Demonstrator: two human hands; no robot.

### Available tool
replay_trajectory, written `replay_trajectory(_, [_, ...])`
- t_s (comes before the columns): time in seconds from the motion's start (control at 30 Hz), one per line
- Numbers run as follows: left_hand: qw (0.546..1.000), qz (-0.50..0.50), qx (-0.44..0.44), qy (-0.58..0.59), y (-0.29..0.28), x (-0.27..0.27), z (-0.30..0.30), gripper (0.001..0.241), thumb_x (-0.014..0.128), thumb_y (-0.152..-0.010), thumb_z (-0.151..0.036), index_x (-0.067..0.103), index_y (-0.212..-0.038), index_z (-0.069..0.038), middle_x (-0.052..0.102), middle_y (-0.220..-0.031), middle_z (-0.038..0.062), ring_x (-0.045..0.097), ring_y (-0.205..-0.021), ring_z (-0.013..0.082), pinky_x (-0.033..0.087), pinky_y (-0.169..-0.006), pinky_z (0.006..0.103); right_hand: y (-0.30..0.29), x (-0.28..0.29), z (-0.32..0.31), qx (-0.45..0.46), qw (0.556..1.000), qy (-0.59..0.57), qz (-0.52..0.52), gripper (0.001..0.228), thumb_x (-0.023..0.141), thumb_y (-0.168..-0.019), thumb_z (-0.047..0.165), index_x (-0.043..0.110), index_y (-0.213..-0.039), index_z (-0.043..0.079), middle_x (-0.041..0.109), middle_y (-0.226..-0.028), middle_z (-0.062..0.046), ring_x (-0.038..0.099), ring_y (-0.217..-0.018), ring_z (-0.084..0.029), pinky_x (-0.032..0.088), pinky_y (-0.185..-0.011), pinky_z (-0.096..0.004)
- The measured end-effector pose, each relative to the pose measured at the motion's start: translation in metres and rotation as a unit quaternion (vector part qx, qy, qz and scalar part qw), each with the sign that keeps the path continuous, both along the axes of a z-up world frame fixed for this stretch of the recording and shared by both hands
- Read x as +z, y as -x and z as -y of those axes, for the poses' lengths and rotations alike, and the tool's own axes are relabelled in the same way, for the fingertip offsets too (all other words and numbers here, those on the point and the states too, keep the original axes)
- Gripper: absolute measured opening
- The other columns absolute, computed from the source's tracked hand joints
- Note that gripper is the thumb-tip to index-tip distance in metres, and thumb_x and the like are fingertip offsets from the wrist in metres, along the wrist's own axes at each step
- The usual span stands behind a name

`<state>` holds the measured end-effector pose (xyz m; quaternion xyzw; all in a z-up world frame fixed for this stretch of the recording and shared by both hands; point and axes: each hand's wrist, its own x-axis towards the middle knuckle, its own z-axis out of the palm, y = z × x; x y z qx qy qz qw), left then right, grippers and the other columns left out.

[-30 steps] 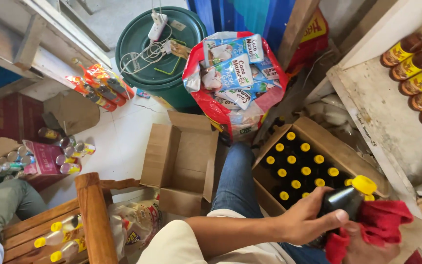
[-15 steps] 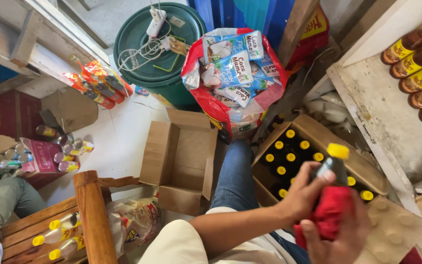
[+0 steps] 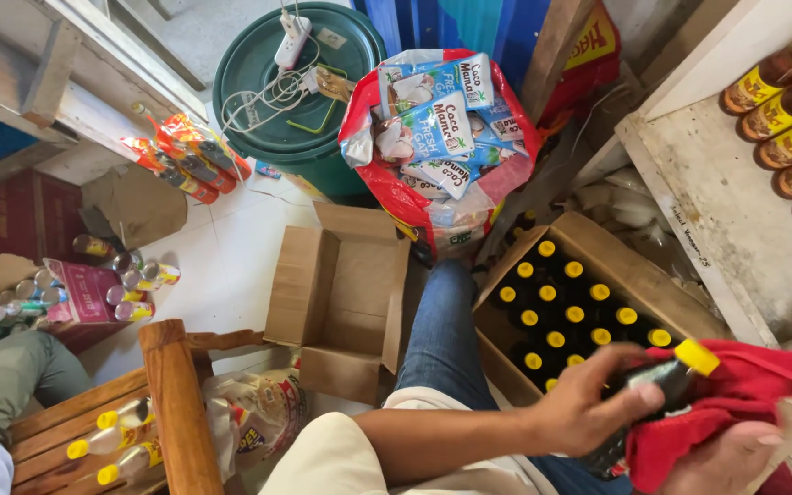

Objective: Wiping individual bottles of liquid with a cloth to clean them before stocking.

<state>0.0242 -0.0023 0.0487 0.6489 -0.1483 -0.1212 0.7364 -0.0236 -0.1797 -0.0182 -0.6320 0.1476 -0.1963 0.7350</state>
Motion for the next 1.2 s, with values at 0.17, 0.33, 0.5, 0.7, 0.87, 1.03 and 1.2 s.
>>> replay_trajectory(0.17, [0.989,-0.144,-0.004,0.026,-0.01,-0.01,0.009,0.057,0.044,-0.111,-0.05,0.054,-0.145,-0.006,0.065,-0.108,0.013,0.063,-0.1,0.0204,0.051,-0.089,0.0339,0.004,0.052,-0.053,-0.032,0.953,0.302,0.024,0.075,0.063,-0.11,0.051,0.046,-0.153,-0.008,0.056,-0.134,-0.019,0.058,-0.112,-0.027,0.049,-0.098,-0.035])
replay_trajectory(0.33, [0.987,-0.123,0.052,0.092,-0.036,-0.019,0.01,0.047,0.057,-0.11,-0.04,0.056,-0.135,0.0,0.065,-0.113,0.009,0.059,-0.105,0.0148,0.051,-0.093,0.0319,0.007,0.093,-0.096,-0.007,0.878,0.476,0.058,0.062,0.066,-0.105,0.039,0.052,-0.148,-0.004,0.051,-0.147,-0.028,0.054,-0.13,-0.042,0.045,-0.112,-0.045])
replay_trajectory(0.5, [0.983,-0.131,0.033,0.121,-0.036,-0.039,0.017,0.043,0.065,-0.102,-0.027,0.057,-0.135,0.0,0.064,-0.115,0.008,0.058,-0.104,0.0118,0.05,-0.093,0.0304,-0.01,0.105,-0.093,-0.018,0.892,0.444,0.085,0.055,0.056,-0.11,0.036,0.047,-0.148,-0.003,0.048,-0.152,-0.026,0.051,-0.139,-0.041,0.043,-0.118,-0.043])
replay_trajectory(0.7, [0.97,-0.213,-0.011,0.114,-0.024,-0.05,0.01,0.04,0.05,-0.11,-0.033,0.059,-0.136,-0.004,0.063,-0.11,0.002,0.055,-0.101,0.0085,0.047,-0.092,0.0253,-0.022,0.08,-0.058,-0.06,0.977,0.186,-0.088,0.05,0.059,-0.108,0.031,0.057,-0.147,-0.001,0.062,-0.121,-0.008,0.057,-0.1,-0.016,0.048,-0.09,-0.031])
replay_trajectory(0.87, [0.927,-0.256,-0.003,0.276,-0.037,-0.04,0.003,0.035,0.054,-0.114,-0.034,0.06,-0.124,-0.001,0.06,-0.107,0.0,0.053,-0.099,0.0084,0.047,-0.087,0.0256,-0.007,0.079,-0.071,0.023,0.956,0.29,-0.028,0.057,0.065,-0.103,0.027,0.049,-0.151,0.0,0.056,-0.143,-0.017,0.057,-0.126,-0.027,0.046,-0.109,-0.035])
replay_trajectory(1.03, [0.943,-0.252,0.019,0.217,-0.052,-0.023,-0.002,0.036,0.068,-0.099,-0.024,0.062,-0.125,-0.001,0.065,-0.104,0.001,0.059,-0.093,0.009,0.05,-0.083,0.0258,0.016,0.058,-0.083,0.029,0.916,0.399,0.026,0.068,0.072,-0.096,0.026,0.043,-0.149,-0.005,0.047,-0.15,-0.025,0.051,-0.135,-0.038,0.041,-0.115,-0.041])
replay_trajectory(1.2, [0.92,-0.284,-0.005,0.271,-0.04,-0.018,0.006,0.038,0.067,-0.098,-0.023,0.062,-0.128,-0.002,0.067,-0.107,0.0,0.061,-0.096,0.0077,0.05,-0.087,0.0244,0.034,0.005,-0.07,-0.058,0.969,0.242,-0.006,0.049,0.067,-0.102,0.025,0.054,-0.139,-0.005,0.058,-0.138,-0.018,0.057,-0.124,-0.028,0.046,-0.108,-0.036])
